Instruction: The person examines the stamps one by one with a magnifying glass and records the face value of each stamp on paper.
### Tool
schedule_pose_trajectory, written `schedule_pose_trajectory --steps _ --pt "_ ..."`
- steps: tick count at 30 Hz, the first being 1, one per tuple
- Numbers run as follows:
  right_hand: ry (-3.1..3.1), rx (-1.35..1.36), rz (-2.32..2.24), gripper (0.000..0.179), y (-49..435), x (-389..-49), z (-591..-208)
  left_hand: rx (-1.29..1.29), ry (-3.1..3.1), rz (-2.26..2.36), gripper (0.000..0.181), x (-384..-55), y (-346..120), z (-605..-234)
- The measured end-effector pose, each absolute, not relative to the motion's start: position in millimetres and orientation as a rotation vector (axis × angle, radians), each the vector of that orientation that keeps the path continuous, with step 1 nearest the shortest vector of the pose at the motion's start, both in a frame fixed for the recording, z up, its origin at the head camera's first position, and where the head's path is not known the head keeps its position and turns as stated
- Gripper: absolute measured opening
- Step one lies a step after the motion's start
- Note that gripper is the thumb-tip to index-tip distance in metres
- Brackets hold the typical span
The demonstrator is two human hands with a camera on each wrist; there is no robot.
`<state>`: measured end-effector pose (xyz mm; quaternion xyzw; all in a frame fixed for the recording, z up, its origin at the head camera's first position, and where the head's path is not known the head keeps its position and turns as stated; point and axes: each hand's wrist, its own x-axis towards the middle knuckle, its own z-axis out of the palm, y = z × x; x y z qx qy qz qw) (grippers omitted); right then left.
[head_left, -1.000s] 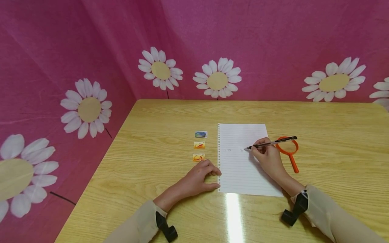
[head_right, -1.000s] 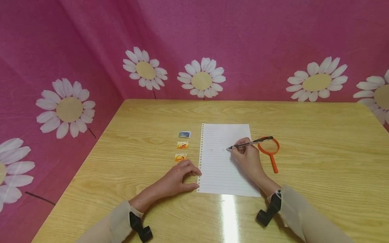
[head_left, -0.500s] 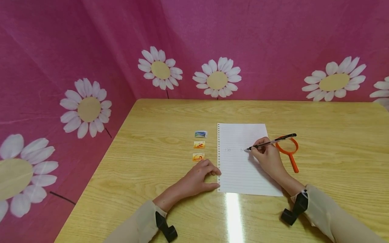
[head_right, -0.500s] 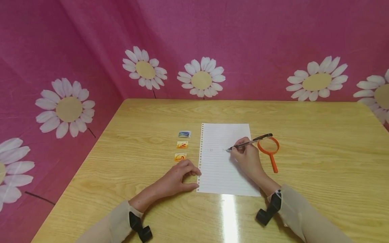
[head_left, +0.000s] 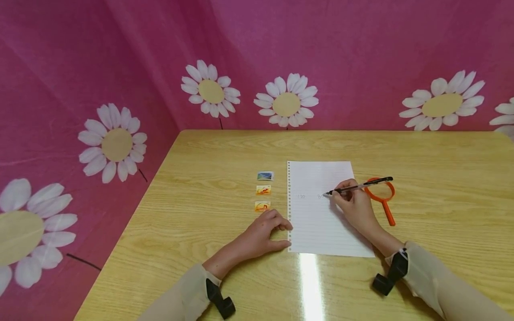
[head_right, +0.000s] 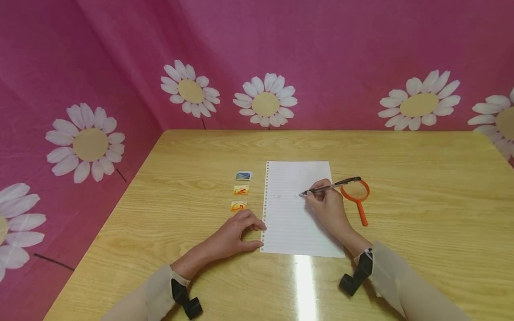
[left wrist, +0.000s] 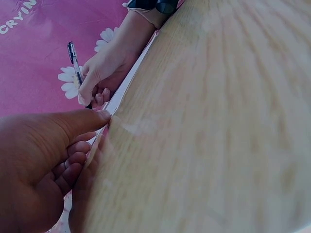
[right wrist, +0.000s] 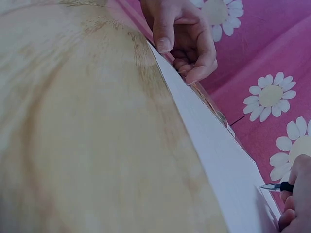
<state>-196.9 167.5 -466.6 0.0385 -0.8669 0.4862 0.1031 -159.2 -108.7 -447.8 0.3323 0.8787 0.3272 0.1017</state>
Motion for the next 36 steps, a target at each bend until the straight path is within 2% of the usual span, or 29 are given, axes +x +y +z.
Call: schedule_pose_trajectory --steps 19,30,36 --pt "-2.528 0.055 1.484 0.014 169.6 -200.5 -469.9 0.997 2.595 0.966 0.028 -159.4 -109.0 -447.0" --pt "-2.436 0.027 1.795 0.018 171.0 -196.6 -463.2 0.984 2.600 0.969 0.027 -158.7 -108.7 -447.9" --pt "-2.390 0.026 1.819 0.018 173.2 -195.6 -461.9 0.994 2.600 0.975 0.027 -158.3 -108.8 -447.9"
